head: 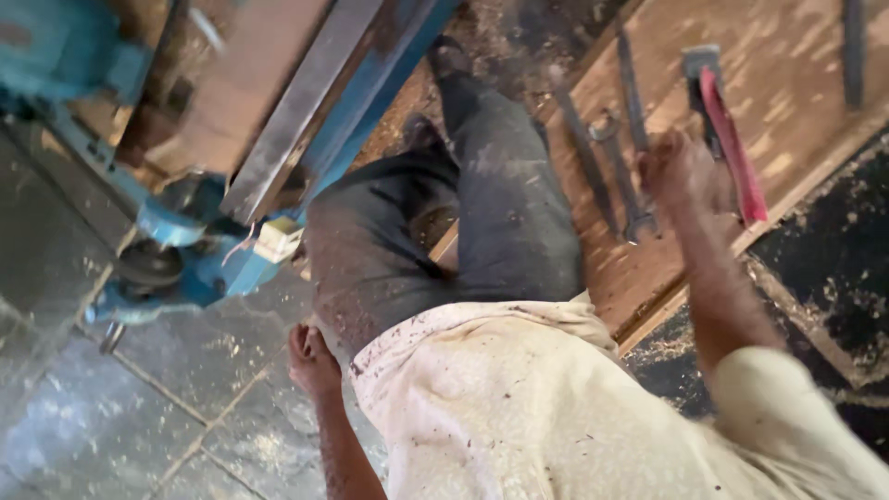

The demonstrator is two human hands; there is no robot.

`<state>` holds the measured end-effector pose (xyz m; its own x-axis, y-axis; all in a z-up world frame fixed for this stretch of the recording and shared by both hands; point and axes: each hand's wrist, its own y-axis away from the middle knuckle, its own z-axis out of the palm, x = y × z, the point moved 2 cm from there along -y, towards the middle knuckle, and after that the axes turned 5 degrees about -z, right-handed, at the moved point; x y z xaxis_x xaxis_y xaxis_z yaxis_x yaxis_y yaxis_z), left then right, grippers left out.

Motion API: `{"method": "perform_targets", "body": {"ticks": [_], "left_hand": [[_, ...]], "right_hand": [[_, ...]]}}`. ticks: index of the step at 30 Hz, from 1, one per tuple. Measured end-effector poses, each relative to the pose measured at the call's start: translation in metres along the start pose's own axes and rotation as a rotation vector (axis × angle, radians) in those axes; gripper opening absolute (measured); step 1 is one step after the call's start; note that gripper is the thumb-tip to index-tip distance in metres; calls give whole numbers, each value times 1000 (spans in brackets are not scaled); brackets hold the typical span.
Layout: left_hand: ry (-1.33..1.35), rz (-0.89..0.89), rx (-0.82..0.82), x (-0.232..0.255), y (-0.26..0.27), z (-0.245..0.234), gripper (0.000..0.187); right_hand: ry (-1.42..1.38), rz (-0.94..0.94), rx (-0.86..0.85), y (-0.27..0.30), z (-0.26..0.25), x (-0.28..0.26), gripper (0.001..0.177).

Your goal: The person uses a chisel to shape a rotating wooden piece on a lathe, then sands the surface with sandpaper. The person continues to refine the wood using the chisel and sandpaper.

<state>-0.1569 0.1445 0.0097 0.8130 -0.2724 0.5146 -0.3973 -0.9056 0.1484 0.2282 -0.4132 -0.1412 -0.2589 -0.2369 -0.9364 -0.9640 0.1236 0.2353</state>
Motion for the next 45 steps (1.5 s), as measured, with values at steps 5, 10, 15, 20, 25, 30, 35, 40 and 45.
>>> {"method": "perform_targets", "body": {"ticks": [5,10,15,20,25,30,35,40,45], "left_hand": [[-2,92,25,21,-3,-12,33],[17,187,-34,41,-26,-3,32],[429,145,-160,65,-50,20,38],[115,430,-32,89,-47,14,35],[182,384,-23,128,-34,12,31],[198,418,-57,140,-31,36,29],[145,496,-39,157,-31,50,27],[138,569,-16,194,-38,54,29],[116,649,-33,219,-41,53,26]], "right_hand": [[82,156,12,20,23,21,25],[831,238,-443,20,2,34,28],[848,-83,-335,75,38,5,29],[1016,-254,-166,110,67,-6,30],[-6,500,-172,119,77,-11,30],[-597,562,-317,103,63,-54,8],[-292,336,-294,107,23,-96,18],[-433,343,-335,121,10,-95,31],[-822,300,-765,125,53,-112,45]]}}
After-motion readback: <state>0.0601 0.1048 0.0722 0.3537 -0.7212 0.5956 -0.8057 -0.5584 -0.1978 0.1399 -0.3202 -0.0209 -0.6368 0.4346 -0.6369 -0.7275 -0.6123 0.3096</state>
